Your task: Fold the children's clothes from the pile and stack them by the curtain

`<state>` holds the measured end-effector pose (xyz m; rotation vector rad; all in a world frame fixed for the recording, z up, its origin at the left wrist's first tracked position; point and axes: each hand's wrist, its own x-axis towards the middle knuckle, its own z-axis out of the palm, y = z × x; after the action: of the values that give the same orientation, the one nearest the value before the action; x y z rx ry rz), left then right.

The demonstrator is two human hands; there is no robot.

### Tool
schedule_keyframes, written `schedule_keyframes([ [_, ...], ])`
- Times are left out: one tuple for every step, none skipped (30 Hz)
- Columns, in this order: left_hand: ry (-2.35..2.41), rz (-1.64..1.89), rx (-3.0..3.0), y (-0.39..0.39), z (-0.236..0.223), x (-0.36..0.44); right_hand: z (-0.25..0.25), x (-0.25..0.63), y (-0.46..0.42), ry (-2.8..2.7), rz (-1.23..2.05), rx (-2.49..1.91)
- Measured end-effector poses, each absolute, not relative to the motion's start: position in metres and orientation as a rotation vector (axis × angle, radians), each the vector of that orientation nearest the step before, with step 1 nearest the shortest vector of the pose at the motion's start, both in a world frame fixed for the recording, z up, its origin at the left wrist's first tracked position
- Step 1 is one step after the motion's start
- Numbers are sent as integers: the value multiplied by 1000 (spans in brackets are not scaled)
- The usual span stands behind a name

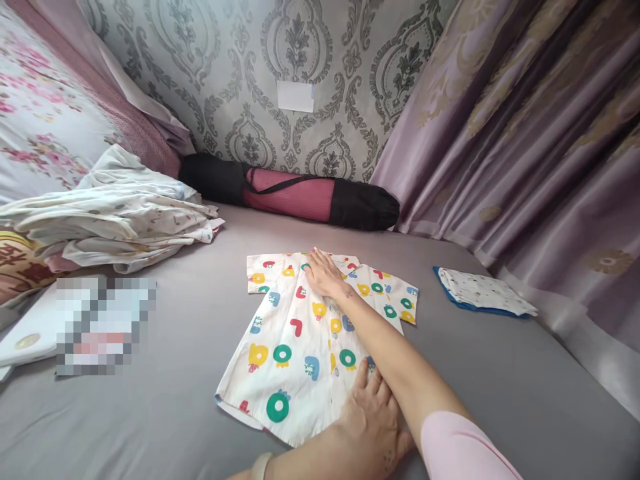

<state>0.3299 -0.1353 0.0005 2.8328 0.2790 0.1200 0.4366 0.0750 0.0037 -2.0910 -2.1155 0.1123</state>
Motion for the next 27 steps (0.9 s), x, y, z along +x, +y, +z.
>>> schedule_keyframes([
  [267,112,2837,-134,2,330,1,433,78,-2126,141,-2094],
  [255,108,2841,-133,3,330,-2,431,81,-2105,160,-2123],
  [247,110,2845,-132,4,330,-5,430,83,-2068,173,-2164],
  [240,116,2851,-132,5,329,-7,431,85,-2030,184,-2204],
  [236,122,2857,-131,5,329,-9,433,87,-2006,194,-2231],
  [238,125,2861,-131,5,329,-10,435,88,-1998,202,-2246],
  [250,129,2860,-131,5,329,-10,437,89,-2002,213,-2251],
  [261,130,2855,-131,5,329,-8,437,90,-2012,232,-2255],
  [268,131,2845,-132,4,329,-6,437,90,-2020,259,-2267],
  [270,132,2834,-132,4,329,-2,435,90,-2024,280,-2283],
  [269,136,2824,-132,3,329,1,433,90,-2026,277,-2291],
  [259,142,2816,-133,3,330,4,429,91,-2031,246,-2280],
  [252,151,2811,-133,2,330,6,425,91,-2044,195,-2245],
  [249,162,2810,-133,1,331,7,420,92,-2063,147,-2194],
  [257,177,2811,-134,0,332,6,416,92,-2083,124,-2143],
  [269,194,2814,-134,-1,333,4,412,93,-2102,132,-2107],
  [280,213,2818,-135,-2,333,1,408,95,-2116,169,-2094],
  [280,232,2826,-136,-3,334,-2,406,96,-2122,217,-2101],
  [277,249,2836,-136,-4,333,-4,405,98,-2120,262,-2115],
  [265,264,2848,-136,-4,333,-6,405,99,-2114,298,-2126],
  [247,274,2859,-136,-3,331,-6,406,100,-2110,335,-2120],
  [227,274,2866,-135,-2,329,-4,407,101,-2106,389,-2097],
  [211,262,2865,-134,1,327,-2,410,101,-2090,459,-2068],
  [206,238,2854,-132,4,325,1,414,99,-2064,534,-2033],
  [200,203,2833,-130,8,323,4,418,97,-2029,597,-1995],
  [199,165,2805,-126,13,322,8,423,93,-1990,640,-1960],
  [208,134,2769,-122,19,320,10,428,87,-1956,657,-1932],
])
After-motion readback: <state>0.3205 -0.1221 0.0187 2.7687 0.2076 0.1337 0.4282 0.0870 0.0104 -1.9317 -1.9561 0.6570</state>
